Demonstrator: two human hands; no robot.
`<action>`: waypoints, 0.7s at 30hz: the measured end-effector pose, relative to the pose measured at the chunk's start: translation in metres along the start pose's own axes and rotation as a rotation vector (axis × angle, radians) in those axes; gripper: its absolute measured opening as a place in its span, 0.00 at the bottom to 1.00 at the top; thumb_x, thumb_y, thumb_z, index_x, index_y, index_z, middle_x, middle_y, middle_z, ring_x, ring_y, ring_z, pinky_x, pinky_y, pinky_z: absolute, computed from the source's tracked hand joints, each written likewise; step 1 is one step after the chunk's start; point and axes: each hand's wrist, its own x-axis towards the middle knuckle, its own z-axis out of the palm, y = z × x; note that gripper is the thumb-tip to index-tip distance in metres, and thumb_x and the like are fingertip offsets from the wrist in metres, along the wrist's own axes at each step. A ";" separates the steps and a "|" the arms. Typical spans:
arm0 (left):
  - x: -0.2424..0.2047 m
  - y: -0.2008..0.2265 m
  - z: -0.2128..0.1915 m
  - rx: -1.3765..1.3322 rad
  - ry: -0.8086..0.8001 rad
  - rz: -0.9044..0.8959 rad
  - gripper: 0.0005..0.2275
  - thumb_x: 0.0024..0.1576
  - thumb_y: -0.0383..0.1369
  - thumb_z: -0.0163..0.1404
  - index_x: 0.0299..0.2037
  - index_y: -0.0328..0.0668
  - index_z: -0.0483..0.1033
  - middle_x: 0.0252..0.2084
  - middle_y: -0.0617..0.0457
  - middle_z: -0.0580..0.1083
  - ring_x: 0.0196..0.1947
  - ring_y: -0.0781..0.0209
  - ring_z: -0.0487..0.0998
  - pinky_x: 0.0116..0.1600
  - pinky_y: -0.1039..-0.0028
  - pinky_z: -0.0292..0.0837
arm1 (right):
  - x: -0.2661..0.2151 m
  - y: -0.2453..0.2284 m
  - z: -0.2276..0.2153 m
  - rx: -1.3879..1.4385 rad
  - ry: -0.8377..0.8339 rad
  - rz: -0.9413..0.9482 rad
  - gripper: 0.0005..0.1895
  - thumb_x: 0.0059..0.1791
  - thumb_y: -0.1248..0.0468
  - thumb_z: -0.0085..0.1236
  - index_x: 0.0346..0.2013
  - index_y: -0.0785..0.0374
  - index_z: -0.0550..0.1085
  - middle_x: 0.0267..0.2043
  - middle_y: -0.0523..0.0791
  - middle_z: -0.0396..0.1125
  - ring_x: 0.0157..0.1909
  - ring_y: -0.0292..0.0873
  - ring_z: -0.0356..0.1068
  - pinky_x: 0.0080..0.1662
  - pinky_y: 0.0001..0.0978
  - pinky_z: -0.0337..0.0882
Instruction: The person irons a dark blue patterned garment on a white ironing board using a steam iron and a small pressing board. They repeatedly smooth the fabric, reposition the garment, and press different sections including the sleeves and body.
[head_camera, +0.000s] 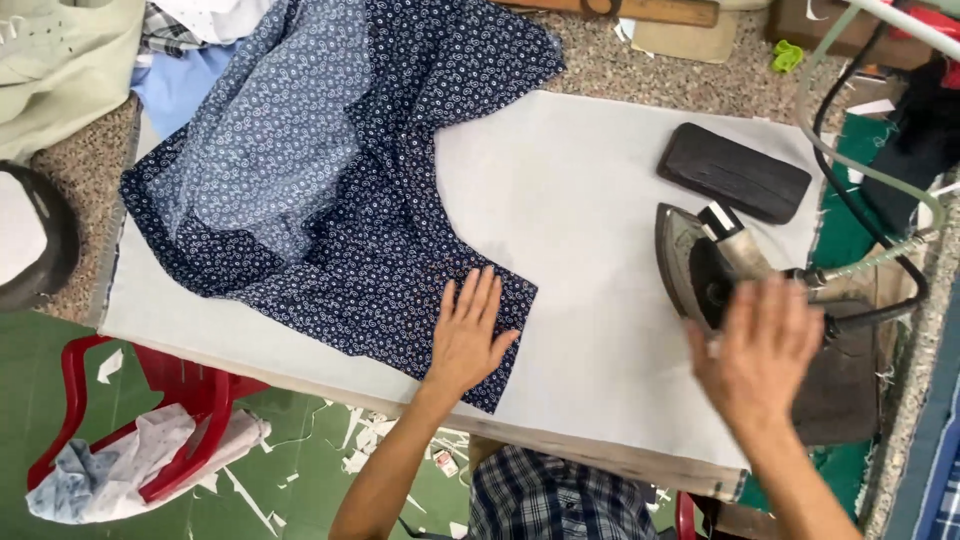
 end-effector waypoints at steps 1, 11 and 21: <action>0.001 0.011 0.000 0.157 -0.039 -0.002 0.35 0.66 0.59 0.18 0.75 0.40 0.38 0.79 0.47 0.37 0.79 0.54 0.32 0.79 0.55 0.23 | 0.001 0.013 -0.020 -0.028 -0.354 0.181 0.52 0.55 0.33 0.37 0.79 0.64 0.34 0.80 0.50 0.16 0.81 0.50 0.15 0.78 0.54 0.22; 0.009 0.042 -0.002 0.097 -0.056 0.002 0.33 0.63 0.62 0.22 0.76 0.58 0.44 0.79 0.42 0.39 0.78 0.42 0.38 0.76 0.44 0.30 | 0.044 0.043 -0.054 -0.197 -0.351 -0.047 0.33 0.48 0.75 0.52 0.70 0.66 0.66 0.67 0.53 0.69 0.57 0.54 0.76 0.52 0.42 0.84; -0.051 0.042 -0.050 -0.513 -0.143 0.200 0.29 0.65 0.55 0.17 0.60 0.41 0.58 0.65 0.44 0.56 0.63 0.49 0.54 0.67 0.54 0.47 | 0.110 0.001 -0.050 0.551 -0.701 0.482 0.36 0.54 0.49 0.48 0.74 0.59 0.58 0.48 0.58 0.69 0.51 0.58 0.68 0.52 0.49 0.63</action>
